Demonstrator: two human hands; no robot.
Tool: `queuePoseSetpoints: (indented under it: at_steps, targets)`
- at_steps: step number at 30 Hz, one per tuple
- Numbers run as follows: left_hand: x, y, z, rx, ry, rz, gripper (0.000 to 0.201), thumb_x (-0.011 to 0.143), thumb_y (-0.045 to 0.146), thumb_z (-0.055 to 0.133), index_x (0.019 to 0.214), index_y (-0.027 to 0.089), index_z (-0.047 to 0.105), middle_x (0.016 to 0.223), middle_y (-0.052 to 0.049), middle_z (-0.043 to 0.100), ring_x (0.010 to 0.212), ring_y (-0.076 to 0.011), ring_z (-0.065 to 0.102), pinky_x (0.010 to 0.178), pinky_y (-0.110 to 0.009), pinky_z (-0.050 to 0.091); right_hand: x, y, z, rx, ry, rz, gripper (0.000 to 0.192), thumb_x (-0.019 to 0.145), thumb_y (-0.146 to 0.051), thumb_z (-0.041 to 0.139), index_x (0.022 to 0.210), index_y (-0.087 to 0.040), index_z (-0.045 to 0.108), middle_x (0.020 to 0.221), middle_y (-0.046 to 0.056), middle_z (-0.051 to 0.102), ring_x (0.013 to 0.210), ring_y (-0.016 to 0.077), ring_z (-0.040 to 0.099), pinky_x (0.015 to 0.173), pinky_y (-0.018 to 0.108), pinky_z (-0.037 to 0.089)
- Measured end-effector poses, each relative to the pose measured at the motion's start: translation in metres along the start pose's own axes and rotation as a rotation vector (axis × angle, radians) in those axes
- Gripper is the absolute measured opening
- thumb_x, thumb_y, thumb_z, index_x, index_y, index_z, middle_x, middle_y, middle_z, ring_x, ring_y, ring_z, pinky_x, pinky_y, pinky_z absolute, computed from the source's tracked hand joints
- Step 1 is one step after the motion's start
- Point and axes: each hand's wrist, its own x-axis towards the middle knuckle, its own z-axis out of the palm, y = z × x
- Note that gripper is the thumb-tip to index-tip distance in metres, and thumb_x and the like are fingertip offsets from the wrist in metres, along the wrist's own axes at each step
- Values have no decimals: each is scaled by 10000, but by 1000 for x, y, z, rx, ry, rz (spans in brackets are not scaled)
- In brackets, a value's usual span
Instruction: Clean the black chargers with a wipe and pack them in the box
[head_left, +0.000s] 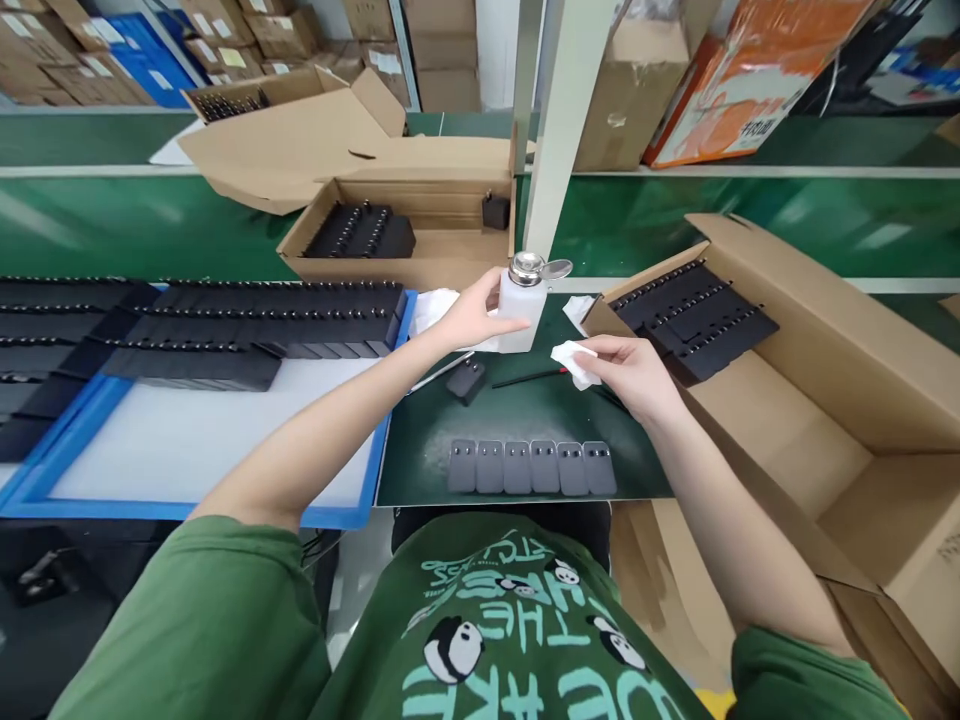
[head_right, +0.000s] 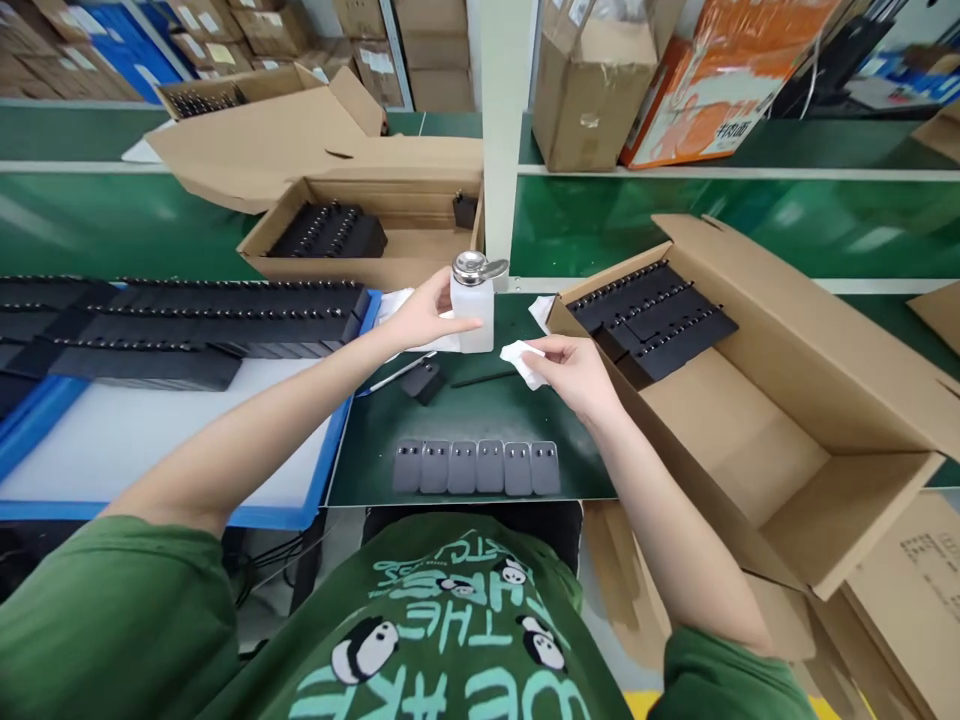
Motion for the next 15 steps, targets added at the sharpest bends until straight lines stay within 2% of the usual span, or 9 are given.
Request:
queuePoseSetpoints:
  at_steps: [3,4,5,6,8,10,12,13,15]
  targets:
    - [-34,28,-10,24,118,19,827,809,563,729,1431,154,371,1535,-209,465,1427,-333,459,1177,-471,380,-12,-2,0,-100,-53,-64,238,714,-369,830,894,-213,821,960,66,743,815,193,659,685,313,496]
    - [-52,45,-12,120,225,78,752,859,530,689,1441,167,380,1537,-194,467,1435,-330,445,1185,-491,365,-15,-3,1,-125,-70,-74,214,718,-346,827,892,-223,823,954,61,732,813,188,651,678,308,486]
    - [-73,63,-12,235,266,173,661,900,461,656,1440,179,399,1518,-172,497,1425,-313,458,1183,-493,367,-16,-4,3,-154,-98,-91,191,726,-321,820,896,-232,824,943,55,721,803,181,643,667,303,475]
    - [-94,82,-8,326,235,303,541,924,392,634,1393,184,463,1444,-144,577,1380,-287,508,1166,-468,394,-17,-5,7,-194,-146,-128,174,744,-293,804,907,-237,823,933,49,710,788,171,635,654,297,464]
    - [-132,114,10,407,-1,644,286,980,297,530,1229,182,614,1285,-76,699,1257,-226,604,1135,-403,438,-15,-8,21,-288,-309,-281,161,808,-229,734,948,-235,813,933,44,691,782,154,626,651,285,459]
    - [-155,129,34,459,-210,787,308,1001,245,479,1253,192,649,1390,-50,656,1293,-202,584,1111,-368,461,-11,-11,42,-351,-519,-504,201,879,-168,627,989,-208,790,965,53,675,814,142,626,674,269,470]
    - [-163,126,56,498,-293,814,375,1016,222,442,1349,201,614,1471,-37,595,1339,-197,557,1123,-369,452,-7,-14,65,-369,-700,-664,233,927,-143,533,969,-175,760,991,67,655,847,140,615,704,261,476]
    - [-162,121,64,520,-319,795,412,1021,212,419,1401,203,577,1504,-29,563,1369,-192,535,1142,-363,433,-5,-16,76,-389,-779,-677,238,948,-153,501,951,-163,739,985,69,644,846,143,602,707,260,471]
    - [-159,107,74,560,-369,747,470,1027,193,361,1472,198,509,1550,-6,509,1422,-172,482,1186,-334,380,-2,-21,93,-483,-945,-556,227,985,-194,460,931,-159,678,949,49,625,795,137,566,679,258,449]
